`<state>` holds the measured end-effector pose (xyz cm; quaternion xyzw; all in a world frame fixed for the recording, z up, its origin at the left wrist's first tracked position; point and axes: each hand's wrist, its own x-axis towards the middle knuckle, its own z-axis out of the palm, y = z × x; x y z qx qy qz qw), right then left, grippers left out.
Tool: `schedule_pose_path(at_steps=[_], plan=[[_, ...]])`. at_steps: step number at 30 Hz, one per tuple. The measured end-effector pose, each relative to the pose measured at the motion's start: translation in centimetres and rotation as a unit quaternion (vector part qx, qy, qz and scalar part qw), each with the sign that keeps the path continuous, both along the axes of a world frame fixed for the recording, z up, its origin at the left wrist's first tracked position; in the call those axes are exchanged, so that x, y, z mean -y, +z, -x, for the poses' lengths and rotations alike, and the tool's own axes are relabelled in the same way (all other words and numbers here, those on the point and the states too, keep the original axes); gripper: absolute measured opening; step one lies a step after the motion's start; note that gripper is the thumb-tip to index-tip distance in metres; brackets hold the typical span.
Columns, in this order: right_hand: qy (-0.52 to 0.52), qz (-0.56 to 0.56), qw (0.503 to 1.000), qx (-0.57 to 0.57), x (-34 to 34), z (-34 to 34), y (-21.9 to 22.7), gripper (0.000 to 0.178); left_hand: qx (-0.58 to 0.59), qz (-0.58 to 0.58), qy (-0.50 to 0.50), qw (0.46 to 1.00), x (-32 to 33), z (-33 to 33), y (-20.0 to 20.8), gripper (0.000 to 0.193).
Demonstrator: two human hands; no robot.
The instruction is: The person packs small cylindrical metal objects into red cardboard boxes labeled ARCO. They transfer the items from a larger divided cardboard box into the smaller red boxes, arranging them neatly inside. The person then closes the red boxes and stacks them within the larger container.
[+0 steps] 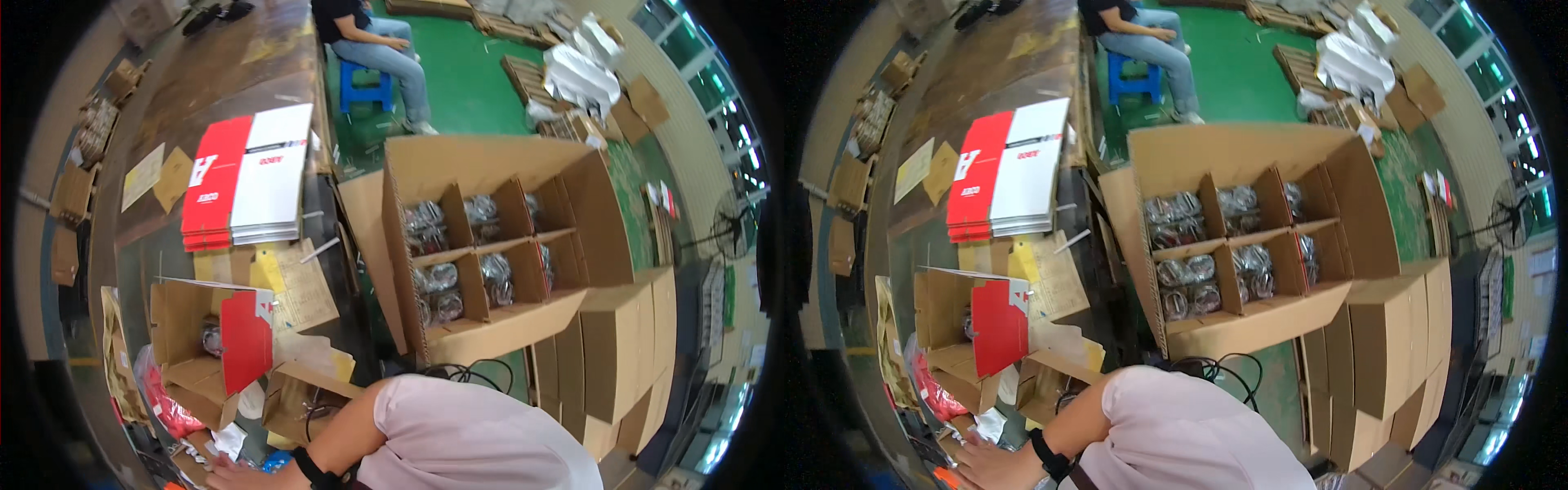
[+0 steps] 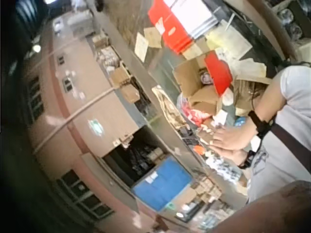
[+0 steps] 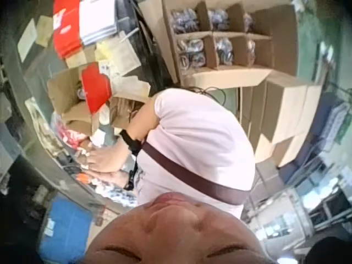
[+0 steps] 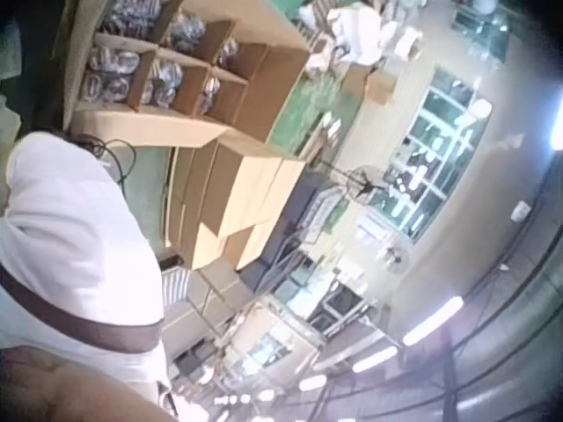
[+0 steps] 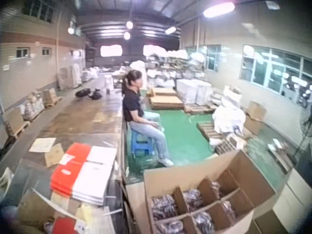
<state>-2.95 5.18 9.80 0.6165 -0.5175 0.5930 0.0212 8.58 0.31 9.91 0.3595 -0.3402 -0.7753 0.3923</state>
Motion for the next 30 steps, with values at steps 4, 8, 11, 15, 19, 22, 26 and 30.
schedule_pose_path(at_steps=[4, 8, 11, 15, 19, 22, 26, 30], plan=[[-0.122, -0.145, 0.981, 0.033, 3.3, -5.9, -5.6, 0.02, 0.065, 0.08, 0.037, 0.994, -2.0, 1.0, 0.0, 0.039], [-0.049, -0.263, 0.953, 0.14, 3.8, -8.7, -4.6, 0.032, 0.105, 0.17, 0.08, 0.977, -2.7, 0.3, 0.1, 0.037], [-0.229, -0.209, 0.926, 0.216, 5.1, -10.7, -3.8, 0.029, 0.09, 0.058, 0.049, 0.993, -3.2, 1.5, 1.7, 0.058], [0.156, -0.213, 0.952, 0.156, 2.7, -1.1, -3.2, 0.026, -0.002, 0.04, 0.017, 0.999, -3.4, 0.3, 1.7, 0.06], [0.192, -0.215, 0.943, 0.167, 2.9, 0.4, -2.9, 0.026, -0.097, 0.02, -0.044, 0.994, -5.5, 2.7, 3.3, 0.06], [0.197, -0.23, 0.931, 0.206, 3.6, 0.4, -2.7, 0.025, -0.085, 0.006, -0.02, 0.996, -5.1, 2.4, 3.2, 0.059], [0.338, -0.246, 0.877, 0.238, 3.7, 3.0, 0.1, 0.025, 0.005, 0.021, 0.042, 0.999, -3.2, -0.8, 2.5, 0.055], [0.398, -0.226, 0.873, 0.168, 3.7, 14.7, 7.6, 0.035, 0.042, 0.063, -0.03, 0.997, -1.2, -5.3, 0.1, 0.051]])
